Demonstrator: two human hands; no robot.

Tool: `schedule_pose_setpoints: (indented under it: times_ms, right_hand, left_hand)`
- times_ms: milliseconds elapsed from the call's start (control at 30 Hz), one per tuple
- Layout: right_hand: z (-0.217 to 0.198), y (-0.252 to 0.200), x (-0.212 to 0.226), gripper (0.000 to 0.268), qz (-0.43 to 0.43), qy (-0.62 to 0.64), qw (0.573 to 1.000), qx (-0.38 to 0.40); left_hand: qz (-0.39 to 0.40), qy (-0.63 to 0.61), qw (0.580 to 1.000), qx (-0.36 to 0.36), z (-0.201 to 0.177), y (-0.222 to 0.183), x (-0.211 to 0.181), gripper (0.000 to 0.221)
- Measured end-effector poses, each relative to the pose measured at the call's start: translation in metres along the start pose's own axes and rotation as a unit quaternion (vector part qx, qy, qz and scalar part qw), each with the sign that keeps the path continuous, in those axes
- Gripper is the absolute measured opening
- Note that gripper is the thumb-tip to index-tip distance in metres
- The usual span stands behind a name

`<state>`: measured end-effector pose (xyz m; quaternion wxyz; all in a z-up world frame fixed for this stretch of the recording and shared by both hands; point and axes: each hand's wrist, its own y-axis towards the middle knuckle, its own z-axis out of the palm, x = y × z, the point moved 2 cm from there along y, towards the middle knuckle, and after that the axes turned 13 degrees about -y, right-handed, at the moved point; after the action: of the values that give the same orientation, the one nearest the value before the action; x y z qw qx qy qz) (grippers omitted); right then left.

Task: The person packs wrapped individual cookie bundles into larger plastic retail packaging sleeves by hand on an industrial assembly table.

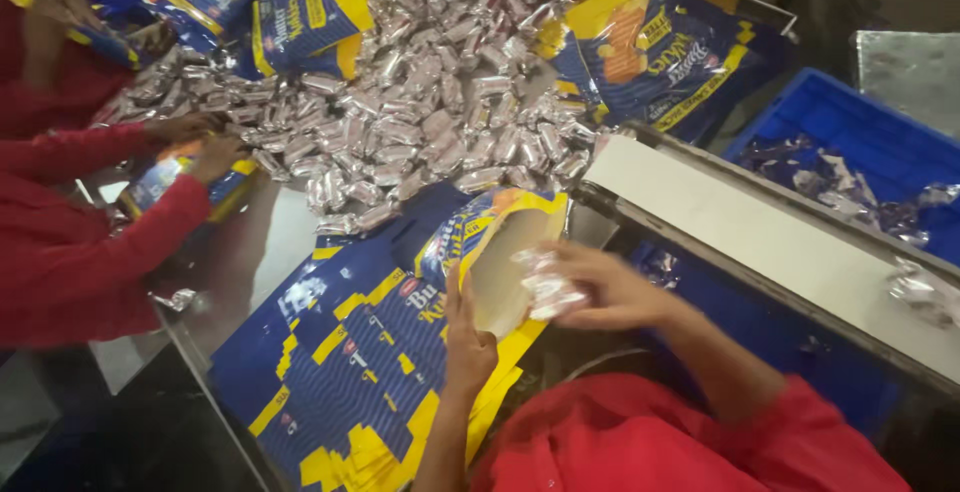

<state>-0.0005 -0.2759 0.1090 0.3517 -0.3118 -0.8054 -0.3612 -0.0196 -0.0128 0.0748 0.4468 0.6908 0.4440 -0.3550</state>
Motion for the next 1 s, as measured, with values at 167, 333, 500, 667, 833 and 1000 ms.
schedule_pose_setpoints:
  times_ms: [167, 333, 500, 667, 833, 1000]
  right_hand:
    - [0.091, 0.099, -0.03, 0.061, 0.1, -0.355, 0.91, 0.189]
    - [0.148, 0.055, -0.074, 0.055, 0.163, -0.425, 0.889, 0.047]
    - [0.18, 0.045, -0.102, 0.05, 0.15, -0.414, 0.898, -0.009]
    - [0.155, 0.064, -0.158, 0.045, 0.226, -0.41, 0.884, 0.005]
    - [0.15, 0.048, -0.143, 0.04, 0.193, -0.413, 0.89, -0.007]
    - [0.037, 0.041, -0.168, 0.037, 0.176, -0.414, 0.892, -0.042]
  left_hand:
    - [0.011, -0.119, 0.992, -0.033, 0.005, -0.007, 0.009, 0.073]
    - [0.089, 0.192, 0.968, 0.134, 0.046, -0.039, 0.039, 0.08]
    - [0.12, 0.166, 0.97, 0.127, 0.064, -0.051, 0.068, 0.072]
    - [0.092, 0.163, 0.968, 0.166, 0.067, -0.051, 0.076, 0.068]
    - [0.001, 0.156, 0.982, 0.102, 0.047, -0.04, 0.107, 0.073]
    - [0.057, 0.155, 0.985, 0.058, 0.018, -0.048, 0.142, 0.071]
